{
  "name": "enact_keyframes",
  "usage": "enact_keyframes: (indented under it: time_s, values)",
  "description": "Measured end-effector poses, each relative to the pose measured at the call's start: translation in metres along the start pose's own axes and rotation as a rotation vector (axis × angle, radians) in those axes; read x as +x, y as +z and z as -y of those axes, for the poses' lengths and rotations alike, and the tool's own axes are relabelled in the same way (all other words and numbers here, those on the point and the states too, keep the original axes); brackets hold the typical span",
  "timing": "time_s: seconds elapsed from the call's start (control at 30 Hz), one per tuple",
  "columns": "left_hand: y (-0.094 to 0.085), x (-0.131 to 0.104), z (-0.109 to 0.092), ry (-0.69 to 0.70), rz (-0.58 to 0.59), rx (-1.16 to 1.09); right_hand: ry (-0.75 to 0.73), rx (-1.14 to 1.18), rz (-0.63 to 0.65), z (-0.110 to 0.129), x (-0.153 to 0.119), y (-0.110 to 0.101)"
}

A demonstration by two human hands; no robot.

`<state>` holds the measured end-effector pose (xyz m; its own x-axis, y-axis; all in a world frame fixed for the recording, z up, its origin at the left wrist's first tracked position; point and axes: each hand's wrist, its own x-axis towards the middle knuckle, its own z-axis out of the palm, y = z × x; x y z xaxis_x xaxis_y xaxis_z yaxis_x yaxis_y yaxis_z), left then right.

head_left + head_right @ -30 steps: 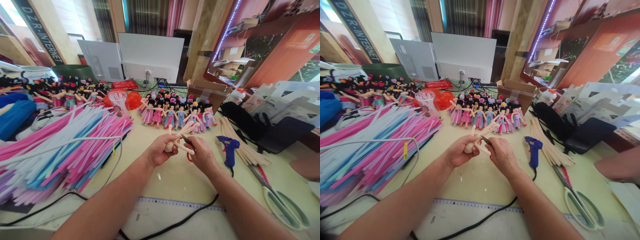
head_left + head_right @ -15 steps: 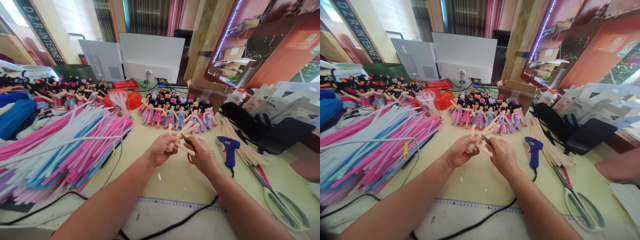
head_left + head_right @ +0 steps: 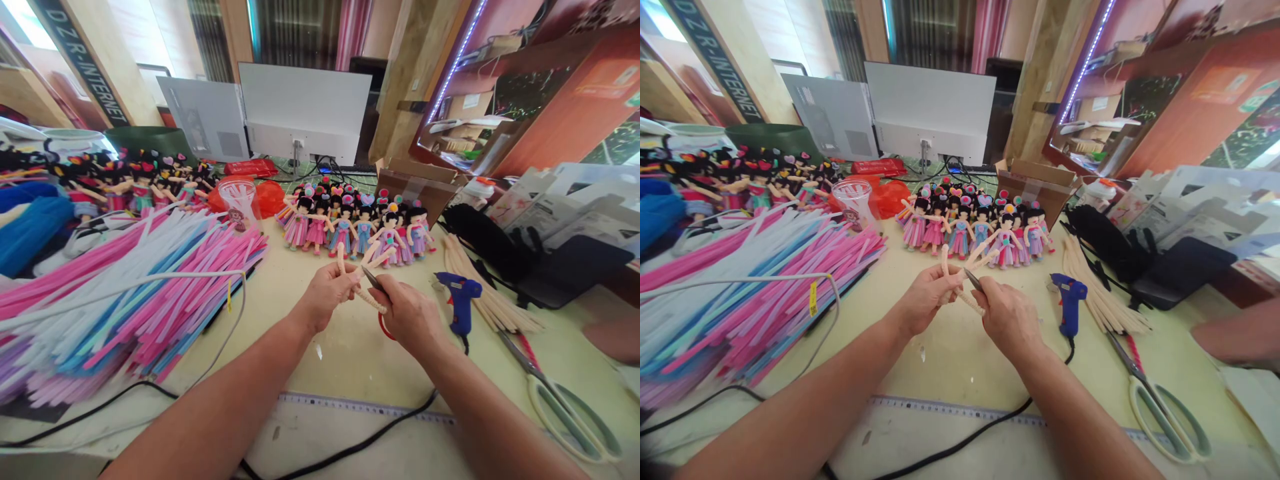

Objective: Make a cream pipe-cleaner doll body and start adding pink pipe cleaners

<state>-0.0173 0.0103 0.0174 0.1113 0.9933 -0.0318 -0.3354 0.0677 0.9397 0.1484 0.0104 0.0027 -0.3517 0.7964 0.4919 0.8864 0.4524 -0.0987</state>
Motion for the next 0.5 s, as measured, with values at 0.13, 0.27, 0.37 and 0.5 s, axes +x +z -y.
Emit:
enact_keyframes:
  time_s: [0.13,0.27,0.37,0.5]
  values:
    - [-0.002,0.001,0.004,0.095,-0.009,0.147,0.065,-0.040,0.131,0.005,0.001,-0.008]
    - [-0.003,0.000,0.005,0.138,-0.024,0.276,0.124,-0.072,0.237,0.009,0.003,-0.015]
    - [-0.003,-0.002,0.003,0.156,-0.041,0.373,0.154,-0.080,0.298,0.011,0.003,-0.018]
    - [-0.003,-0.003,0.001,0.195,-0.050,0.431,0.208,-0.032,0.341,0.010,0.002,-0.018]
